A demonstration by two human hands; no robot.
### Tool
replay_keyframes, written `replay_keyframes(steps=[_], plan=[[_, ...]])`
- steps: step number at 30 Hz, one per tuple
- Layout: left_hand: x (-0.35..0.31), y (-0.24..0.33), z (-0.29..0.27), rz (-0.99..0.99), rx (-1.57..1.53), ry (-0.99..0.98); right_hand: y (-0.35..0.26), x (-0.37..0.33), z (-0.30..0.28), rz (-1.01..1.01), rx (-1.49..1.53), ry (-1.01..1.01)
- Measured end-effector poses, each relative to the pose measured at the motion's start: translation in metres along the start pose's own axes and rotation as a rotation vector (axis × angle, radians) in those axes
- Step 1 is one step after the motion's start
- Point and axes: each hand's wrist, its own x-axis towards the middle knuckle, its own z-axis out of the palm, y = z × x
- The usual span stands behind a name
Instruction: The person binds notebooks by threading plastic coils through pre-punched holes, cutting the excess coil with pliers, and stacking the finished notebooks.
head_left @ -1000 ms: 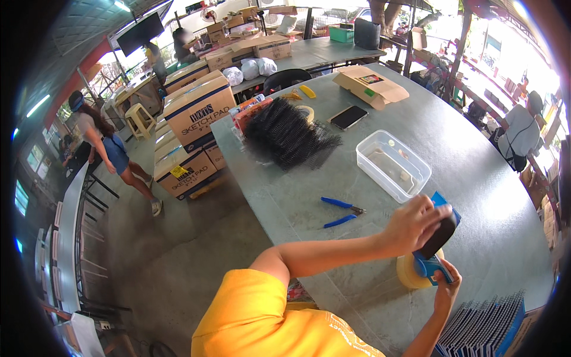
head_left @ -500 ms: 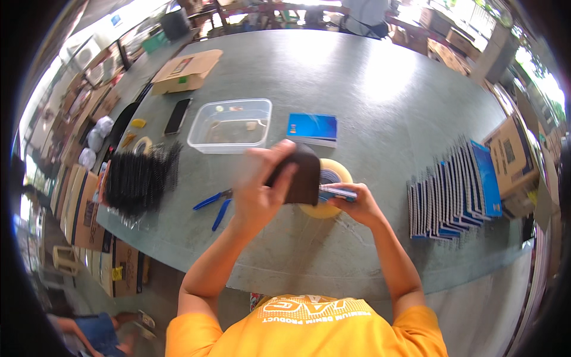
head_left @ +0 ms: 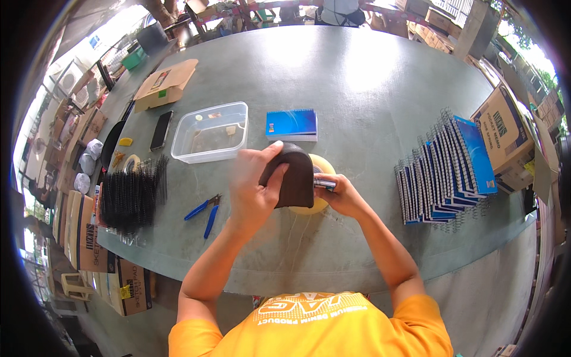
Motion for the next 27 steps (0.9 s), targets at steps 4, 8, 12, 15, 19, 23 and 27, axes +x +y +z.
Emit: replay_keyframes(steps=[4, 8, 12, 15, 19, 23, 27], plan=[[-0.061, -0.003, 0.016, 0.019, -0.109, -0.551, -0.008, 0.007, -0.002, -0.095, 0.034, -0.019], [-0.066, 0.002, 0.017, 0.054, -0.053, -0.499, -0.006, 0.003, 0.002, -0.123, 0.237, -0.002], [-0.017, 0.003, 0.018, 0.247, 0.155, -0.272, -0.014, 0.0, 0.0, -0.236, 0.246, 0.042], [-0.007, -0.01, 0.021, 0.297, 0.352, -0.44, -0.013, -0.004, 0.005, -0.237, 0.235, 0.107], [0.002, -0.006, 0.021, 0.12, 0.227, -0.57, 0.002, -0.017, -0.005, -0.143, 0.066, 0.152], [0.001, -0.004, 0.026, 0.131, 0.16, -0.574, -0.004, -0.024, -0.005, -0.176, -0.112, 0.229], [0.003, -0.006, 0.027, 0.12, 0.085, -0.617, -0.001, -0.025, -0.004, -0.24, -0.243, 0.283]])
